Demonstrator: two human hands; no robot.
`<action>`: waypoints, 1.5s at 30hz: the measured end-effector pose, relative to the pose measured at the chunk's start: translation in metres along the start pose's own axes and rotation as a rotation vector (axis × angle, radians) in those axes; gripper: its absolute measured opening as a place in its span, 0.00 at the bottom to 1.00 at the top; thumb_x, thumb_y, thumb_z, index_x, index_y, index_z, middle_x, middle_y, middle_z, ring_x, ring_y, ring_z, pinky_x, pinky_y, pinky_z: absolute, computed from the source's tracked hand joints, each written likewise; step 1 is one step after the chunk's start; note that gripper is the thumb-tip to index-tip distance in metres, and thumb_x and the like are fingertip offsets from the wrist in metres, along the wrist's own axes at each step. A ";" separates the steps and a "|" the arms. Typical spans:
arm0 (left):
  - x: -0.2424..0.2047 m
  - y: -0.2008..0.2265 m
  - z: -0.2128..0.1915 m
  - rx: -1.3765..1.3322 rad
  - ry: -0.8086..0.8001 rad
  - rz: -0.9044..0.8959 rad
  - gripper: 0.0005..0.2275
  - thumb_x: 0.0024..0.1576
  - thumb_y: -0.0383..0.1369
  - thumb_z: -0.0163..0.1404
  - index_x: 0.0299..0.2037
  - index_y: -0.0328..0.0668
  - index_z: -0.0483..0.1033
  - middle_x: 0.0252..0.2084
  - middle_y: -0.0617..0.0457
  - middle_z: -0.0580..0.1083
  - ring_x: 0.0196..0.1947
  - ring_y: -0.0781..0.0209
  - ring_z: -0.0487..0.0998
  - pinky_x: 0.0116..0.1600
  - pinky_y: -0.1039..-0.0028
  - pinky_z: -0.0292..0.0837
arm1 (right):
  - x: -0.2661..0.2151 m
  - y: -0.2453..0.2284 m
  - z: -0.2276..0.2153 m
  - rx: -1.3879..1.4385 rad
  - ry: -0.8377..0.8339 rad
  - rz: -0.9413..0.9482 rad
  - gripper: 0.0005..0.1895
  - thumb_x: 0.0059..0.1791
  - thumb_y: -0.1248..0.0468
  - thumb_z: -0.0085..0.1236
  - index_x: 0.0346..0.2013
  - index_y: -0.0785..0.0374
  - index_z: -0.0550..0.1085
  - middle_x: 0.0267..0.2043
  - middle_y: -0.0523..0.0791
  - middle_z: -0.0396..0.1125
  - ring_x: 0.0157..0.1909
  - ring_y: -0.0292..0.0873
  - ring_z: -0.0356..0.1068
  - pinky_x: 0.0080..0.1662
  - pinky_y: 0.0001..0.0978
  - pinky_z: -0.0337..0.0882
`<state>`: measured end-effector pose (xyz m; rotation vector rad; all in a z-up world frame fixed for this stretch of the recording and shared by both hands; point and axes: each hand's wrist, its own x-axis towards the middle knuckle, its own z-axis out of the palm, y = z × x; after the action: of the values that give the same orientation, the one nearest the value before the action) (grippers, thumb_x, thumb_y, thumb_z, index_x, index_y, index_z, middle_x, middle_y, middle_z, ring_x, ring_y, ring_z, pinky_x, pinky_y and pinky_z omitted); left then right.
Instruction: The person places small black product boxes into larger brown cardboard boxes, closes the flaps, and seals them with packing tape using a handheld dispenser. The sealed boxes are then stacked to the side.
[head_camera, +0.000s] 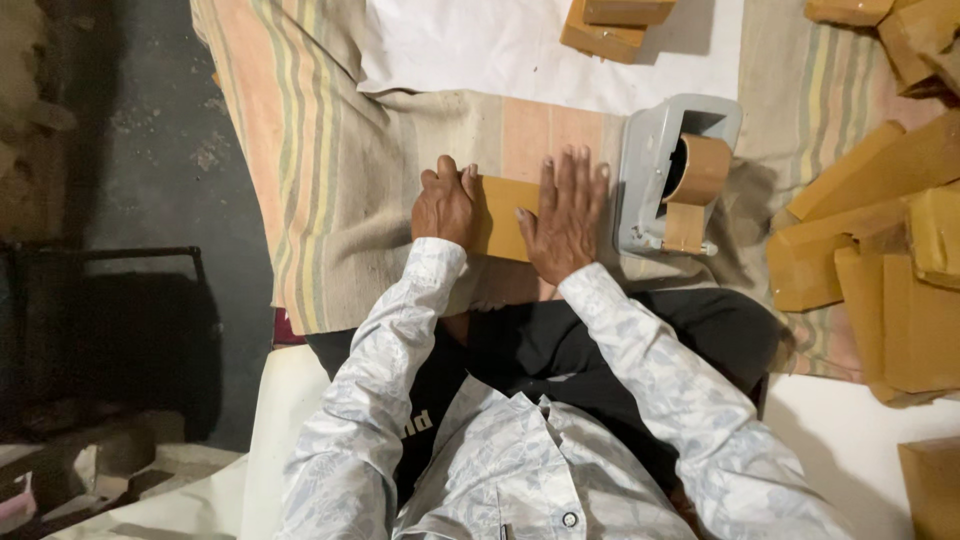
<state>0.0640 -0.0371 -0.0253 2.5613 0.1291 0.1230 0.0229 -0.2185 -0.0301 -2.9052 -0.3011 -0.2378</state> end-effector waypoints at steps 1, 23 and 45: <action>0.001 0.001 -0.001 -0.002 0.000 -0.007 0.15 0.68 0.44 0.41 0.44 0.37 0.64 0.38 0.31 0.71 0.31 0.32 0.78 0.36 0.49 0.74 | 0.008 -0.004 0.001 0.004 -0.013 -0.017 0.41 0.57 0.46 0.44 0.75 0.72 0.51 0.78 0.64 0.38 0.80 0.65 0.29 0.73 0.62 0.26; -0.001 0.015 -0.029 0.049 -0.159 0.040 0.26 0.60 0.52 0.47 0.54 0.34 0.64 0.54 0.30 0.66 0.49 0.32 0.73 0.45 0.50 0.74 | -0.048 0.008 -0.017 0.100 -0.114 -0.241 0.71 0.35 0.36 0.69 0.74 0.76 0.43 0.78 0.65 0.30 0.80 0.66 0.28 0.76 0.60 0.30; 0.009 0.007 0.007 0.240 -0.115 0.546 0.39 0.60 0.62 0.43 0.72 0.37 0.60 0.76 0.34 0.50 0.78 0.40 0.44 0.78 0.45 0.34 | -0.020 -0.003 -0.017 0.055 -0.122 -0.056 0.74 0.32 0.42 0.76 0.74 0.76 0.40 0.79 0.65 0.31 0.81 0.65 0.26 0.76 0.58 0.27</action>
<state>0.0743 -0.0452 -0.0268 2.7676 -0.6385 0.1727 0.0009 -0.2227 -0.0167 -2.8645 -0.4027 -0.0598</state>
